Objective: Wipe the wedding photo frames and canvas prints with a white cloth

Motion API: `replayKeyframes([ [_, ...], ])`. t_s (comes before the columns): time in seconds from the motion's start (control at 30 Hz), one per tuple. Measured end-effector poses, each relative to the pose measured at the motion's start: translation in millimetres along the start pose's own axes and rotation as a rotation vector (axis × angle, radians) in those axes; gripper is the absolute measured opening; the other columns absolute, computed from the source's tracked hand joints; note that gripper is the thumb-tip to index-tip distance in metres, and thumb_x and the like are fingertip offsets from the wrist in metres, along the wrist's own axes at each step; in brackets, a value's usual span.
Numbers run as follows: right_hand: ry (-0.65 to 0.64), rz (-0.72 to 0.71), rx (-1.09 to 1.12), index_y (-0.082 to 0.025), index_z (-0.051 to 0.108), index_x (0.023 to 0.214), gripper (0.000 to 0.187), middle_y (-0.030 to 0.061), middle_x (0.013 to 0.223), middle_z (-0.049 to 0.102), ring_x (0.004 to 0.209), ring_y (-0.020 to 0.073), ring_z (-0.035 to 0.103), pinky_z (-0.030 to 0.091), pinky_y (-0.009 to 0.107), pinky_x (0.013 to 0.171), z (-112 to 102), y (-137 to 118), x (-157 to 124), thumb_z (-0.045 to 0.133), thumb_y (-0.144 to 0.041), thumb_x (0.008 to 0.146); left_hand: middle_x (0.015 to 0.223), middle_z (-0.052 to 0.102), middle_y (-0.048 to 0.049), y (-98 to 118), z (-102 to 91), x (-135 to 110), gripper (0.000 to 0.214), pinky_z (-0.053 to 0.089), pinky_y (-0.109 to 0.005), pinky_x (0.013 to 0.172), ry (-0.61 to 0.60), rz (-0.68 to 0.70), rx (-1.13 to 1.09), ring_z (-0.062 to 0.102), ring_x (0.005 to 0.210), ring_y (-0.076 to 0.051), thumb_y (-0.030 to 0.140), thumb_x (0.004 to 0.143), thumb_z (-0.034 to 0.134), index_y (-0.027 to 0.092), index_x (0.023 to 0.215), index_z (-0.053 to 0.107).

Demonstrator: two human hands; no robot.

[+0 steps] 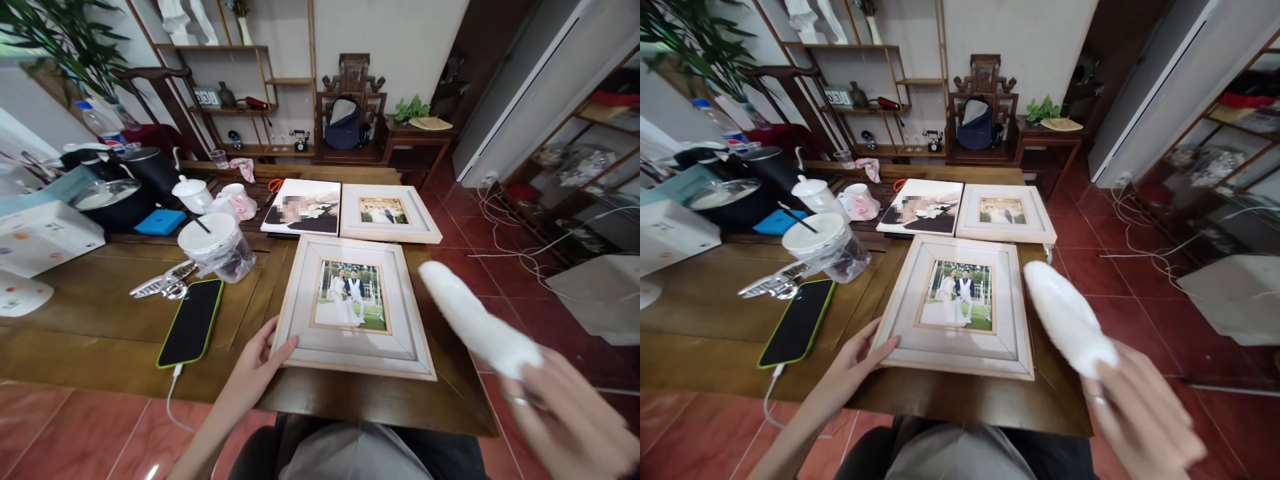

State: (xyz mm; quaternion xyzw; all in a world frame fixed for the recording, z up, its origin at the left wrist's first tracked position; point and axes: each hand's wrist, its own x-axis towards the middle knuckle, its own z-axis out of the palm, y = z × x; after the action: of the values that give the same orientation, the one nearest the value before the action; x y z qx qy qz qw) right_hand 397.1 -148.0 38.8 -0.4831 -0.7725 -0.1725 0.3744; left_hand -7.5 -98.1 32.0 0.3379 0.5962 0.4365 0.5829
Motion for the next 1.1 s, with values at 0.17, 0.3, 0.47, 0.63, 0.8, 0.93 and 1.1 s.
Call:
replayKeyframes([
  [0.17, -0.287, -0.198, 0.165, -0.021, 0.062, 0.105, 0.027, 0.0131, 0.122, 0.06, 0.125, 0.035, 0.048, 0.044, 0.056, 0.098, 57.1, -34.2, 48.9, 0.06, -0.01, 0.081, 0.091, 0.067, -0.008, 17.8, -8.8, 15.3, 0.036, 0.053, -0.027, 0.069, 0.024, 0.262, 0.425, 0.064, 0.081, -0.023, 0.028, 0.062, 0.082, 0.018, 0.096, 0.073],
  [0.3, -0.469, -0.089, 0.087, -0.015, 0.062, 0.103, 0.027, 0.0202, 0.152, 0.028, 0.138, 0.0393, 0.029, 0.044, 0.055, 0.097, 63.5, -39.3, 59.9, 0.051, -0.006, 0.079, 0.128, 0.052, -0.0122, 32.9, -0.7, 41.5, 0.06, 0.05, -0.038, 0.092, -0.052, 0.54, 0.615, 0.054, 0.115, -0.029, 0.022, 0.073, 0.068, 0.021, 0.132, 0.053],
  [0.47, -0.532, -0.106, 0.053, -0.017, 0.061, 0.105, 0.042, 0.0165, 0.145, 0.044, 0.138, 0.0374, 0.028, 0.046, 0.054, 0.091, 64.7, -38.2, 64.5, 0.047, -0.001, 0.07, 0.155, 0.022, -0.0134, 39.3, 16.1, 76.9, 0.066, 0.018, -0.052, 0.117, -0.205, 0.825, 0.809, 0.019, 0.144, -0.03, 0.004, 0.073, 0.048, 0.018, 0.137, 0.042],
  [0.63, -0.461, -0.097, 0.087, -0.015, 0.061, 0.093, 0.032, 0.0198, 0.143, 0.045, 0.138, 0.0413, 0.028, 0.042, 0.056, 0.089, 68.5, -45.3, 58.0, 0.047, -0.001, 0.068, 0.153, 0.031, -0.0114, 31.6, 22.0, 91.1, 0.058, 0.015, -0.054, 0.117, -0.306, 0.914, 0.858, 0.014, 0.146, -0.026, 0.001, 0.078, 0.036, 0.018, 0.133, 0.047],
  [0.8, -0.416, -0.096, 0.107, -0.015, 0.061, 0.094, 0.029, 0.0189, 0.141, 0.048, 0.137, 0.04, 0.029, 0.043, 0.054, 0.088, 69.5, -44.2, 54.2, 0.047, -0.001, 0.073, 0.153, 0.033, -0.0121, 29.2, 20.1, 91.8, 0.052, 0.019, -0.049, 0.118, -0.262, 0.856, 0.853, 0.022, 0.144, -0.024, 0.011, 0.086, 0.04, 0.017, 0.137, 0.043],
  [0.93, -0.38, -0.1, 0.114, -0.015, 0.061, 0.097, 0.031, 0.0183, 0.14, 0.048, 0.137, 0.0382, 0.031, 0.042, 0.056, 0.094, 70.9, -41.6, 54.5, 0.049, -0.001, 0.072, 0.156, 0.026, -0.0115, 27.6, 20.1, 89.1, 0.053, 0.018, -0.048, 0.119, -0.254, 0.848, 0.821, 0.019, 0.146, -0.025, 0.018, 0.089, 0.045, 0.018, 0.142, 0.038],
  [1.1, -0.371, -0.084, 0.136, -0.016, 0.06, 0.094, 0.034, 0.0165, 0.142, 0.047, 0.138, 0.0386, 0.029, 0.04, 0.061, 0.098, 72.9, -45.0, 55.1, 0.046, 0.002, 0.069, 0.153, 0.032, -0.0124, 24.5, 22.0, 88.2, 0.051, 0.016, -0.046, 0.119, -0.209, 0.824, 0.792, 0.021, 0.145, -0.024, 0.019, 0.091, 0.042, 0.017, 0.142, 0.039],
])
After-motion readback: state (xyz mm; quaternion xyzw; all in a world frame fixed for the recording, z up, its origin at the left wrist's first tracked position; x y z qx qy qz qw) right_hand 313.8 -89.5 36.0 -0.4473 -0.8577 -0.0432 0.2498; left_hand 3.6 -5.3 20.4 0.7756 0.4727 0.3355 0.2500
